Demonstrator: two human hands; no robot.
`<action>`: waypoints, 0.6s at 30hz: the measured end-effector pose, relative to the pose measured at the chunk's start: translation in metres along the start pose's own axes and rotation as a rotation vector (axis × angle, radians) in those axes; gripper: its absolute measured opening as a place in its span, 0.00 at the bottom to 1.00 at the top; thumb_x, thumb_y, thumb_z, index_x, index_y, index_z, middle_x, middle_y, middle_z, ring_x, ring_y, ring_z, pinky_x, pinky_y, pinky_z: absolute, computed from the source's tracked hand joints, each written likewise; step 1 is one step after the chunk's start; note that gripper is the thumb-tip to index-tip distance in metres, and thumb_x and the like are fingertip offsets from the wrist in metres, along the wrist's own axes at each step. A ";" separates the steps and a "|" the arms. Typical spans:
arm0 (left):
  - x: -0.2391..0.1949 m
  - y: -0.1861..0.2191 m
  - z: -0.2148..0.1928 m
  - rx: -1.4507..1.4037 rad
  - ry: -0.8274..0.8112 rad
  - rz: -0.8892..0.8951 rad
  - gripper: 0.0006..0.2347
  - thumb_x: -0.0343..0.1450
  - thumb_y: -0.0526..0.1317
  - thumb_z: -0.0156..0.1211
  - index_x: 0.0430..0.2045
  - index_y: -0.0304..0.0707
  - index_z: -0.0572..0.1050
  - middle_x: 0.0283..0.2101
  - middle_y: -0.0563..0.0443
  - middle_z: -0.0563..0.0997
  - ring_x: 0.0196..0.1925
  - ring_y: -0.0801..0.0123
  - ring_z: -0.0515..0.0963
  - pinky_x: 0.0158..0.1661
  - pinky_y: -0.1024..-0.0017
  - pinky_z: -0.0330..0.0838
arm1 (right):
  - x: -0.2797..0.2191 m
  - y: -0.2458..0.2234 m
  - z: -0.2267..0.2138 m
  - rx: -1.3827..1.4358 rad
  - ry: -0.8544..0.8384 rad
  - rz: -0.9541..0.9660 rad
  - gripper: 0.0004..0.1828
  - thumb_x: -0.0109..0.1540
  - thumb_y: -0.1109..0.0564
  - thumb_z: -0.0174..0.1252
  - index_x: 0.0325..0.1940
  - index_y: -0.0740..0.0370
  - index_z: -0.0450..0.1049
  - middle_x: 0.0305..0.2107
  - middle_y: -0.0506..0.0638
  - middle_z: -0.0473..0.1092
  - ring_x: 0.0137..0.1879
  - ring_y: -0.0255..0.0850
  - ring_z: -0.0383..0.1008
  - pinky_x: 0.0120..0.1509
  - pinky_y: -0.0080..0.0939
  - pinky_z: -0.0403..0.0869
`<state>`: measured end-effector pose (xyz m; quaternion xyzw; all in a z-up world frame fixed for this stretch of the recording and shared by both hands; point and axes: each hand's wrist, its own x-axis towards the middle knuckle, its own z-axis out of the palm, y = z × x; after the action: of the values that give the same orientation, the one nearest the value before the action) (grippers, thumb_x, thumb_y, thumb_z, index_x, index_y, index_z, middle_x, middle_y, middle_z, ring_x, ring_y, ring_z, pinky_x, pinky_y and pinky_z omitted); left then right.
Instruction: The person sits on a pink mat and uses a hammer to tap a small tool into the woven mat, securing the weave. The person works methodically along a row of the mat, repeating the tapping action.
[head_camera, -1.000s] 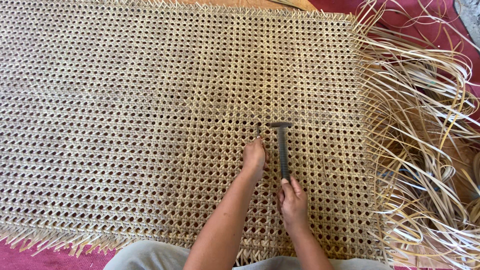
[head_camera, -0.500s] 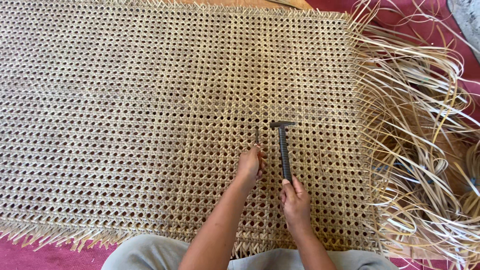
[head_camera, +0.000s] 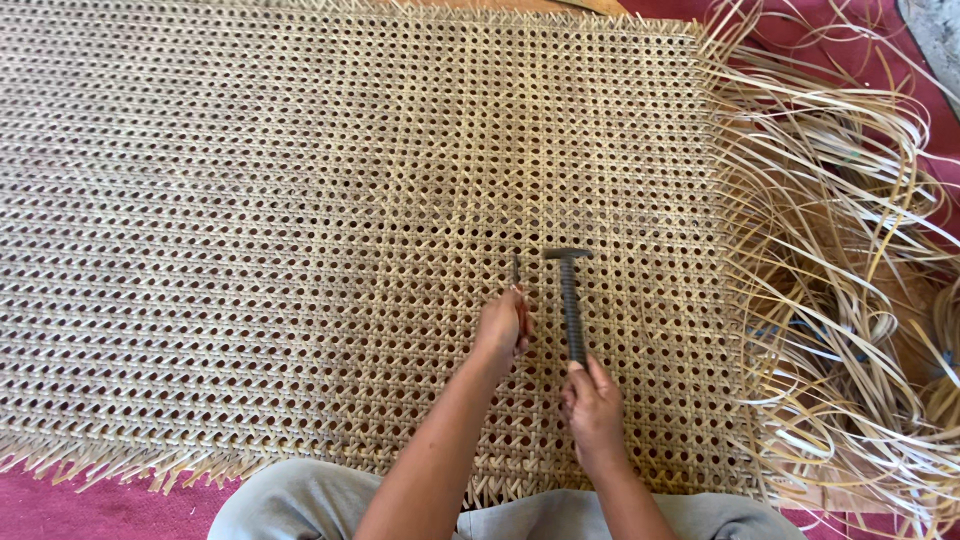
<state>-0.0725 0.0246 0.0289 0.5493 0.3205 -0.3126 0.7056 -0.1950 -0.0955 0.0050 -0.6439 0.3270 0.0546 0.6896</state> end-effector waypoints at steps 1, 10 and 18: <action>0.001 -0.005 -0.001 -0.012 0.011 0.004 0.15 0.83 0.44 0.41 0.31 0.39 0.71 0.23 0.55 0.71 0.19 0.76 0.63 0.19 0.80 0.57 | -0.003 -0.006 0.000 0.035 0.036 0.024 0.17 0.68 0.55 0.50 0.61 0.59 0.72 0.17 0.44 0.61 0.18 0.31 0.54 0.19 0.31 0.53; 0.008 -0.012 -0.002 -0.031 0.025 -0.016 0.14 0.82 0.45 0.40 0.32 0.40 0.71 0.24 0.55 0.71 0.20 0.76 0.64 0.21 0.79 0.57 | -0.012 -0.014 0.003 0.104 0.094 -0.001 0.21 0.69 0.55 0.48 0.66 0.58 0.70 0.18 0.43 0.60 0.19 0.31 0.54 0.18 0.31 0.55; -0.008 -0.018 -0.006 0.013 -0.004 0.021 0.16 0.84 0.45 0.39 0.28 0.38 0.69 0.22 0.55 0.69 0.16 0.77 0.60 0.17 0.81 0.55 | -0.011 0.009 -0.006 -0.031 0.007 0.079 0.17 0.67 0.53 0.52 0.58 0.60 0.75 0.18 0.44 0.60 0.21 0.33 0.56 0.22 0.33 0.57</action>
<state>-0.0926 0.0271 0.0240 0.5563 0.3112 -0.3083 0.7061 -0.2105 -0.0952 0.0037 -0.6412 0.3539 0.0846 0.6756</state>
